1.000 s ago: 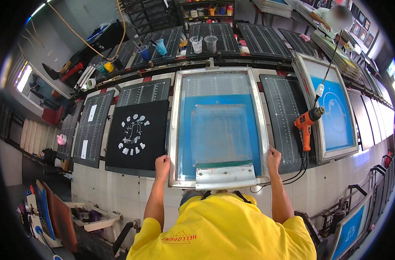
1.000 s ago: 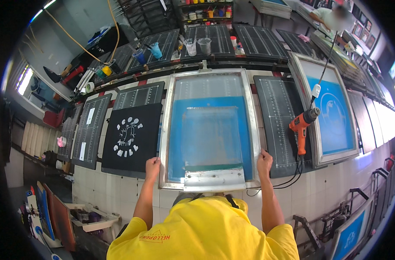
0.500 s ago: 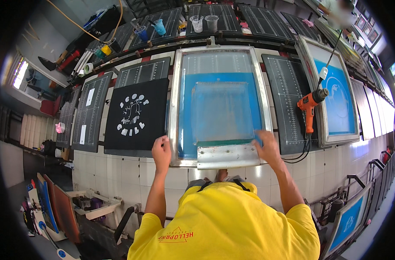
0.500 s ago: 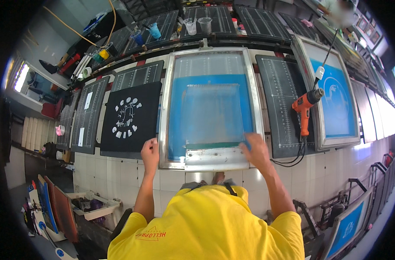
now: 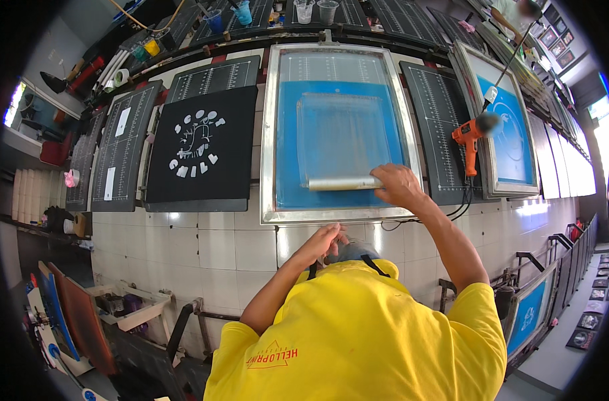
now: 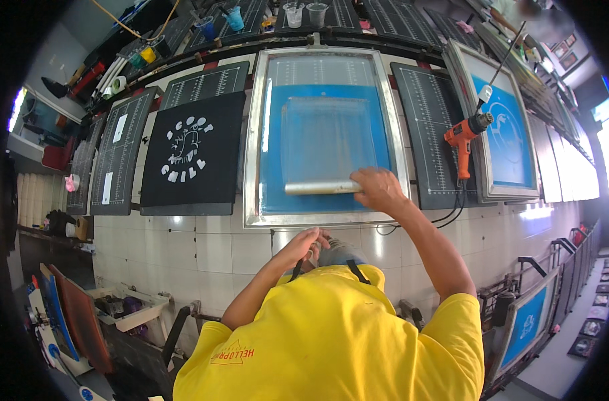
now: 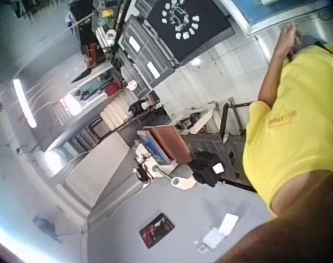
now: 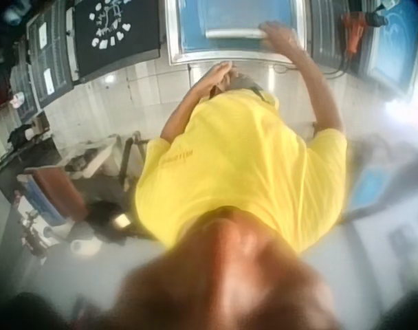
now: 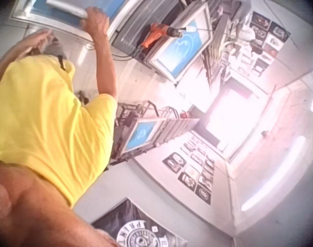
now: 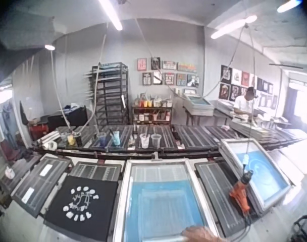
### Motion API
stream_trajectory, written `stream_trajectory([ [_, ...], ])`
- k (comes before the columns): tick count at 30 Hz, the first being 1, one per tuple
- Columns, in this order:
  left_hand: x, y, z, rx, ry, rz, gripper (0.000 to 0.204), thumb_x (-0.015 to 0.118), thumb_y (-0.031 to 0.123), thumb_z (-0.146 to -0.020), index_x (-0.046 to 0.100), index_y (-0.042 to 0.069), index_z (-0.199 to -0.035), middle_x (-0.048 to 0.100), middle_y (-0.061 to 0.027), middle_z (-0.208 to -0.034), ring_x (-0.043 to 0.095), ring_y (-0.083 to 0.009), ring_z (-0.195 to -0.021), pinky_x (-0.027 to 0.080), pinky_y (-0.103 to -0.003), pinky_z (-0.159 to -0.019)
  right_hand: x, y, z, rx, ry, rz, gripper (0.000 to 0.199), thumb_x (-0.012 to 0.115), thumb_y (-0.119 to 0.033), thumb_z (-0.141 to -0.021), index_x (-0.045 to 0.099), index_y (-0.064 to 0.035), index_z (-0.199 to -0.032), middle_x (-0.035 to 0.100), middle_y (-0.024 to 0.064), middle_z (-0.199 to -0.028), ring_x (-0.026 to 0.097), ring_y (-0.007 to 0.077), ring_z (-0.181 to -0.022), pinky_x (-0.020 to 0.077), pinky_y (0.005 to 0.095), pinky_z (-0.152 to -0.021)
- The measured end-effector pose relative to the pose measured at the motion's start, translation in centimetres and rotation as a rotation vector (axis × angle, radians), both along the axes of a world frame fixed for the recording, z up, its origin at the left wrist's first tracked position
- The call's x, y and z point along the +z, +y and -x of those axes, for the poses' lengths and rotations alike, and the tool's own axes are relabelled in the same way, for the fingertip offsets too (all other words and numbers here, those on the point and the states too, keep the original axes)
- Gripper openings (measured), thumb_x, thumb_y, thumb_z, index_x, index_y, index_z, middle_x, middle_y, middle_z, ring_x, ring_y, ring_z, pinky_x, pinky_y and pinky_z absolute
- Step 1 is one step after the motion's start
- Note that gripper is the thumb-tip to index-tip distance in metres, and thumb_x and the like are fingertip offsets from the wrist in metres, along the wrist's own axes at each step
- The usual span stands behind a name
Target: The person prepares a screen with ink, wipes a squeegee with a cloth, and performs multiple printing passes on fabric before drying the print with a heat gun.
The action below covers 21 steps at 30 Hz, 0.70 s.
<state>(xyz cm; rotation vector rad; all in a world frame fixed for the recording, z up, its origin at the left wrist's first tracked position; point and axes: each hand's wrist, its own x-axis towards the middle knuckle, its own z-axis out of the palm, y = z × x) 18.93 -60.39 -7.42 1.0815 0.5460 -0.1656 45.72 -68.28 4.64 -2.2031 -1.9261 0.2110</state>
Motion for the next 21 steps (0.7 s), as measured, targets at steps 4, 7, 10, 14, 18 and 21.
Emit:
stream_trajectory([
  [4, -0.1, -0.9, -0.9, 0.074, 0.02, 0.16, 0.052, 0.03, 0.046, -0.107, 0.053, 0.003, -0.127, 0.064, -0.006, -0.1, 0.049, -0.0068, -0.058, 0.034, -0.02, -0.045, 1.6, 0.5, 0.1, -0.064, 0.072, -0.031, 0.032, 0.072, -0.015, -0.073, 0.063, -0.0069, -0.103, 0.066, 0.0123, -0.092, 0.064, 0.0326, -0.086, 0.0517, 0.0446, -0.076],
  [7, 0.3, -2.0, -0.8, 0.075, 0.036, 0.188, 0.052, 0.029, 0.047, -0.107, 0.053, 0.004, -0.126, 0.062, -0.0066, -0.104, 0.047, -0.0072, -0.06, 0.035, -0.021, -0.047, 1.5, 0.6, 0.4, -0.085, 0.044, -0.006, 0.033, 0.073, -0.016, -0.073, 0.063, -0.0065, -0.103, 0.066, 0.0127, -0.092, 0.064, 0.0332, -0.087, 0.0516, 0.0445, -0.077],
  [10, -0.3, -2.9, -1.5, 0.082, -0.01, 0.155, 0.053, 0.029, 0.048, -0.107, 0.053, 0.004, -0.123, 0.061, -0.0068, -0.105, 0.047, -0.0081, -0.06, 0.037, -0.022, -0.049, 1.4, 1.6, -0.4, -0.044, 0.067, -0.063, 0.033, 0.073, -0.016, -0.073, 0.063, -0.0063, -0.103, 0.066, 0.0128, -0.091, 0.064, 0.0338, -0.087, 0.0512, 0.0441, -0.077],
  [14, -2.1, -3.3, -2.5, 0.144, -0.059, 0.042, 0.053, 0.029, 0.047, -0.107, 0.056, 0.002, -0.116, 0.057, -0.0039, -0.092, 0.046, -0.0091, -0.06, 0.037, -0.023, -0.05, 1.8, 2.7, -1.6, -0.056, 0.056, -0.009, 0.033, 0.074, -0.016, -0.073, 0.063, -0.0073, -0.102, 0.065, 0.0114, -0.089, 0.063, 0.0329, -0.086, 0.0508, 0.0431, -0.077],
  [18, -3.7, -3.5, -2.6, 0.218, -0.078, -0.003, 0.046, 0.031, 0.038, -0.109, 0.057, 0.001, -0.1, 0.051, -0.0005, -0.074, 0.041, -0.0097, -0.055, 0.036, -0.026, -0.05, 2.3, 2.2, -1.6, -0.013, 0.057, -0.004, 0.033, 0.076, -0.013, -0.071, 0.063, -0.0078, -0.1, 0.064, 0.0102, -0.088, 0.063, 0.0315, -0.084, 0.0506, 0.0416, -0.076],
  [21, -3.2, -3.6, -2.7, 0.236, -0.066, 0.017, 0.045, 0.033, 0.037, -0.109, 0.054, 0.003, -0.089, 0.045, 0.0014, -0.067, 0.039, -0.0092, -0.054, 0.034, -0.026, -0.05, 2.3, 0.8, -0.8, 0.053, 0.044, -0.053, 0.033, 0.076, -0.012, -0.068, 0.062, -0.0075, -0.098, 0.064, 0.0088, -0.089, 0.063, 0.0296, -0.084, 0.0506, 0.0401, -0.075],
])
